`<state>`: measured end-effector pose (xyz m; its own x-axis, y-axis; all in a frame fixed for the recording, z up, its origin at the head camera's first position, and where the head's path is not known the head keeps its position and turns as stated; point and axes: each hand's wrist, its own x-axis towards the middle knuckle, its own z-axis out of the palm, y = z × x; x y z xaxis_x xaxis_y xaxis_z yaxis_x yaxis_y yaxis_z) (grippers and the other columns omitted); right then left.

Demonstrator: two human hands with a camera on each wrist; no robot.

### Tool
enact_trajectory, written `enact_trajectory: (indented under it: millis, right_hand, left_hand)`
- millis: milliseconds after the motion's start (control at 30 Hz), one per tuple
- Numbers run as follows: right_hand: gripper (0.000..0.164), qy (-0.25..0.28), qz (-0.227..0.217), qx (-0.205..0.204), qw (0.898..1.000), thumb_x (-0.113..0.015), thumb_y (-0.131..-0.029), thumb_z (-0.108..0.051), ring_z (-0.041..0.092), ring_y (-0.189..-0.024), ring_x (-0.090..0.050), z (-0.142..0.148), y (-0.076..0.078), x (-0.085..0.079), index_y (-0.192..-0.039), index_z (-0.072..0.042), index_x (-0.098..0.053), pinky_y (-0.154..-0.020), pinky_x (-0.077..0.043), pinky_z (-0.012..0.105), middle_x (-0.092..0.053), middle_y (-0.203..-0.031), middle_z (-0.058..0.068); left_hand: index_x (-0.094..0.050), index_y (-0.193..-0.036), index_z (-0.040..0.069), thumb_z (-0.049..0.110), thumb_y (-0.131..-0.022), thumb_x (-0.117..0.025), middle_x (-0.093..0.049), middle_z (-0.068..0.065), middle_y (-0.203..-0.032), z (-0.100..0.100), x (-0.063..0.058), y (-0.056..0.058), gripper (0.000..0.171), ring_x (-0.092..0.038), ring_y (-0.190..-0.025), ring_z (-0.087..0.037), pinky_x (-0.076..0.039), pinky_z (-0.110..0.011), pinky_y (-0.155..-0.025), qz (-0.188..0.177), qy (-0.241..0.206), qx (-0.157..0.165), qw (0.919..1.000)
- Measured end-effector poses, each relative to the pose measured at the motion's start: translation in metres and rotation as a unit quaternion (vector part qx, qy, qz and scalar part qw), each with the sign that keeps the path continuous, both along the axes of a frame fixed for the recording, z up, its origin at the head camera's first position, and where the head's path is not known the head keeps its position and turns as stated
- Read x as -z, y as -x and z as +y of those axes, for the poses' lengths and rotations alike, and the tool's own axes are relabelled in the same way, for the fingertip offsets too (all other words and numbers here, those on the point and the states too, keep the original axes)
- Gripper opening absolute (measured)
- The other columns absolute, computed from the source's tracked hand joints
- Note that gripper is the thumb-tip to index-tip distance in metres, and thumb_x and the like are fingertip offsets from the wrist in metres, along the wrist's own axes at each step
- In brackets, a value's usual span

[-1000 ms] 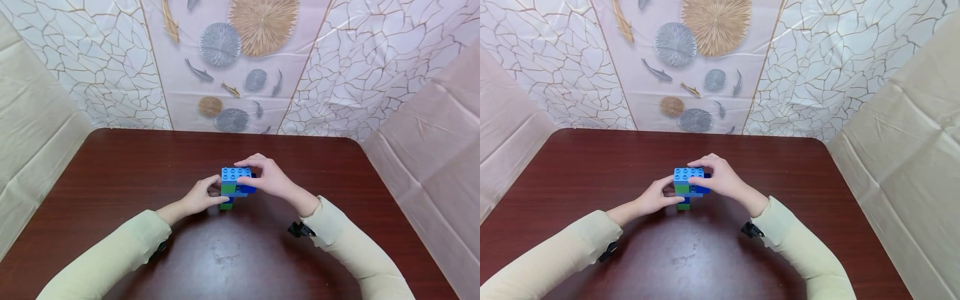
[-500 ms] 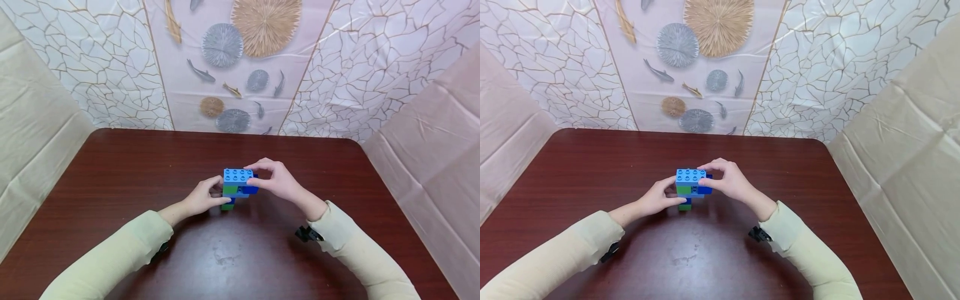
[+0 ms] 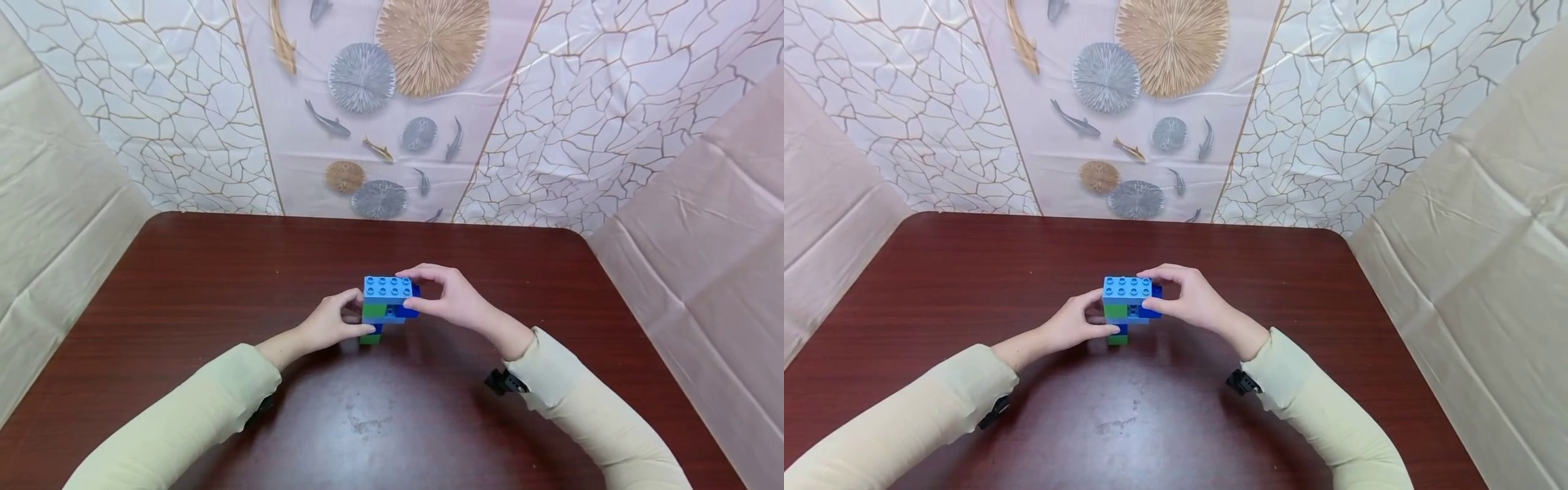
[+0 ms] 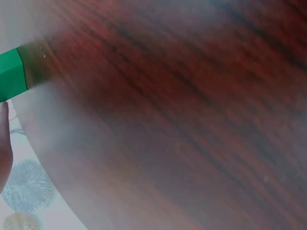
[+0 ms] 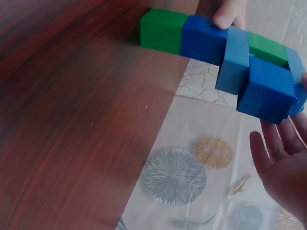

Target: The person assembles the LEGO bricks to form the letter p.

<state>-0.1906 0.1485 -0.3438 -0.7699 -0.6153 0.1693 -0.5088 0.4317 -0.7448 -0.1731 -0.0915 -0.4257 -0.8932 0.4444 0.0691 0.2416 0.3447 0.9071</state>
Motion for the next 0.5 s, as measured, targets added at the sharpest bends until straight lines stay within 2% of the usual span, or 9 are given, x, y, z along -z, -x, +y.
enact_trajectory:
  millis: [133, 267, 433, 500]
  right_hand:
    - [0.048, -0.02, 0.022, -0.02, 0.999, -0.073, -0.081, -0.013, 0.017, -0.103, -0.058, 0.0031, -0.0002, 0.0004, -0.125, -0.008, -0.057, -0.093, -0.049, 0.038, -0.063, -0.118, 0.006]
    - [0.048, -0.014, 0.037, -0.027, 0.999, -0.073, -0.08, -0.012, 0.018, -0.099, -0.058, 0.0032, 0.0002, 0.0025, -0.125, -0.007, -0.057, -0.089, -0.05, 0.042, -0.063, -0.116, 0.008]
    - [0.048, -0.004, 0.036, -0.023, 0.999, -0.073, -0.08, -0.01, 0.019, -0.097, -0.059, 0.0028, 0.0022, 0.0021, -0.125, -0.007, -0.058, -0.087, -0.051, 0.043, -0.064, -0.116, 0.009]
    - [0.048, 0.001, 0.03, -0.017, 0.999, -0.073, -0.08, -0.01, 0.019, -0.099, -0.06, 0.003, 0.0028, -0.0005, -0.125, -0.007, -0.058, -0.087, -0.051, 0.042, -0.064, -0.116, 0.009]
  left_hand:
    - [-0.055, -0.108, 0.005, 0.018, -0.077, -0.077, -0.065, -0.011, -0.1, -0.0028, 0.0019, 0.0019, 0.04, -0.063, -0.092, -0.018, -0.055, -0.031, -0.082, 0.003, 0.053, 0.019, 0.9984]
    - [-0.056, -0.114, 0.005, 0.018, -0.077, -0.077, -0.067, -0.006, -0.095, -0.003, 0.005, 0.0006, 0.044, -0.061, -0.086, -0.013, -0.053, -0.029, -0.079, 0.027, 0.121, 0.03, 0.9918]
    - [-0.058, -0.112, 0.006, 0.019, -0.08, -0.074, -0.069, -0.006, -0.098, 0.001, 0.0058, -0.0024, 0.037, -0.065, -0.087, -0.011, -0.054, -0.027, -0.079, 0.024, 0.12, 0.022, 0.9922]
    - [-0.059, -0.111, 0.005, 0.019, -0.082, -0.073, -0.069, -0.007, -0.098, 0.0023, 0.0032, -0.0034, 0.035, -0.066, -0.087, -0.013, -0.054, -0.029, -0.079, 0.034, 0.112, 0.024, 0.9928]
